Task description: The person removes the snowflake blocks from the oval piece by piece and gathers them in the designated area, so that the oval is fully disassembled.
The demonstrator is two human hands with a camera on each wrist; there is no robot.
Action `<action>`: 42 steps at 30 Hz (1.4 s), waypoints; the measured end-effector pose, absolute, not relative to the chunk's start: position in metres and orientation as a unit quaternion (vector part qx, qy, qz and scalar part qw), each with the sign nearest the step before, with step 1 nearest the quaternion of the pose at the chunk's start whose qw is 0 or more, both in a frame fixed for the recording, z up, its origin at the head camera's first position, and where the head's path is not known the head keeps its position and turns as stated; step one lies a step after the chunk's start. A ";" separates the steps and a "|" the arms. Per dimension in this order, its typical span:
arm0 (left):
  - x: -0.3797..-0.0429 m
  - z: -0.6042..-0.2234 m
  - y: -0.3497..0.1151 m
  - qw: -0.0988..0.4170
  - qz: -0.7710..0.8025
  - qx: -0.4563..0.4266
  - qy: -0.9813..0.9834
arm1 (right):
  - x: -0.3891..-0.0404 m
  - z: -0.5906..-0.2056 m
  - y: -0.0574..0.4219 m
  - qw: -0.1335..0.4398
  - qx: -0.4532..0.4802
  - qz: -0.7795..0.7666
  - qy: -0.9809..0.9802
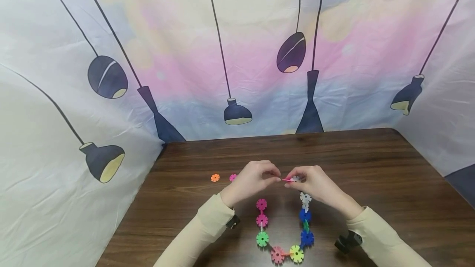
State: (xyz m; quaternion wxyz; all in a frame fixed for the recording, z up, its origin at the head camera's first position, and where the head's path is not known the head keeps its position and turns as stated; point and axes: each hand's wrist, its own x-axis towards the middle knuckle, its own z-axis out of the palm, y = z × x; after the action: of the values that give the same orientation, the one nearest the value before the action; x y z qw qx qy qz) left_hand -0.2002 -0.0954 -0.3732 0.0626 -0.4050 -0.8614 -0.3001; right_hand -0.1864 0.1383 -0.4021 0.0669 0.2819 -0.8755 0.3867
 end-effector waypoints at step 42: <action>-0.192 -0.388 -0.096 0.145 -0.220 -0.421 -0.868 | -0.179 -0.417 0.139 0.099 0.295 0.389 -0.867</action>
State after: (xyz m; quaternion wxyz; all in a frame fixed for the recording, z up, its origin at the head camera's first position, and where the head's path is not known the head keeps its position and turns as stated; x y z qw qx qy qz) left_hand -0.1918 -0.0962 -0.3878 0.1450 -0.4214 -0.8678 -0.2200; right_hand -0.1790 0.1394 -0.4169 0.0993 0.2949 -0.8671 0.3891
